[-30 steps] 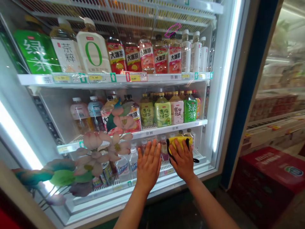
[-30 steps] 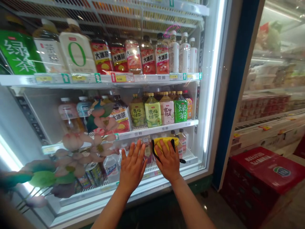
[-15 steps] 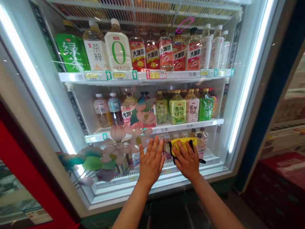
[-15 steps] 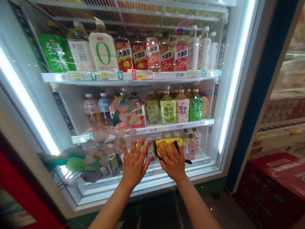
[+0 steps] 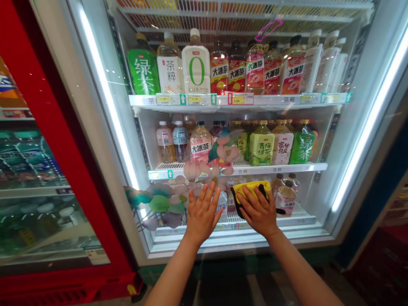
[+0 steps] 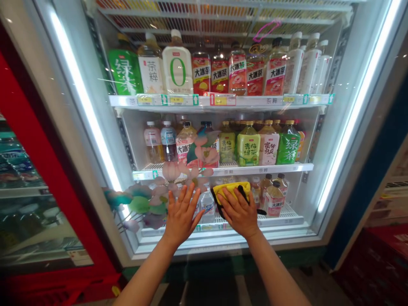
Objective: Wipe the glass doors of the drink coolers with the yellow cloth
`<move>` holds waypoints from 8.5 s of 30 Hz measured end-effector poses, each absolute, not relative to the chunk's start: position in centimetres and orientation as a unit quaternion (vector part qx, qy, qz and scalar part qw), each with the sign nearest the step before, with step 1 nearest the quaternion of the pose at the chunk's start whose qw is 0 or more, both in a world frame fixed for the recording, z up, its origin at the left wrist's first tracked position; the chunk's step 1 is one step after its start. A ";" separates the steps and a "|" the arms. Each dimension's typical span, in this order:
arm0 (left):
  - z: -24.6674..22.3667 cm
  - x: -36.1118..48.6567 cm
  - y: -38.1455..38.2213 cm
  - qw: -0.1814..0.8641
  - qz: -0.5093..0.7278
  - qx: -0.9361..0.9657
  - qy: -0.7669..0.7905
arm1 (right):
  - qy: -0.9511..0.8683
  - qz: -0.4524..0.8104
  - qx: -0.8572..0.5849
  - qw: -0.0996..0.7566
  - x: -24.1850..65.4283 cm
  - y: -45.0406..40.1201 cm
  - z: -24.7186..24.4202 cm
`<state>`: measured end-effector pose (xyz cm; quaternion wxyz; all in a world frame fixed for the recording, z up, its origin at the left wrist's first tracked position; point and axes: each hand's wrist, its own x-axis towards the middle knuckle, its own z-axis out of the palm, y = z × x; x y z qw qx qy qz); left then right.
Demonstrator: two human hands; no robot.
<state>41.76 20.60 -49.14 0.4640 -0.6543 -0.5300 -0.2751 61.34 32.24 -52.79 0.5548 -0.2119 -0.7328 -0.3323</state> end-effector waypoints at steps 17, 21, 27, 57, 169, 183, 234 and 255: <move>-49.9 36.3 16.3 0.465 -0.290 -0.653 -0.522 | -0.733 -0.318 -0.212 0.563 55.0 29.3 -50.2; -49.8 34.5 14.8 0.470 -0.313 -0.625 -0.540 | -0.709 -0.299 -0.272 0.578 49.9 26.7 -49.4; -50.2 32.7 13.3 0.464 -0.316 -0.614 -0.555 | -0.770 -0.316 -0.190 0.520 49.0 24.8 -50.8; -50.8 27.6 8.7 0.464 -0.365 -0.533 -0.606 | -0.794 -0.273 -0.148 0.523 41.1 20.1 -49.5; -37.8 48.0 25.0 0.471 -0.347 -0.617 -0.526 | -0.749 -0.303 -0.242 0.537 63.7 34.1 -39.5; -37.8 54.7 29.7 0.479 -0.343 -0.640 -0.493 | -0.743 -0.316 -0.266 0.527 70.5 38.2 -40.1; -35.5 74.4 40.8 0.404 -0.319 -0.713 -0.476 | -0.702 -0.302 -0.370 0.529 92.4 51.7 -40.5; -31.3 72.4 38.8 0.435 -0.260 -0.687 -0.521 | -0.663 -0.294 -0.371 0.580 91.0 51.5 -32.4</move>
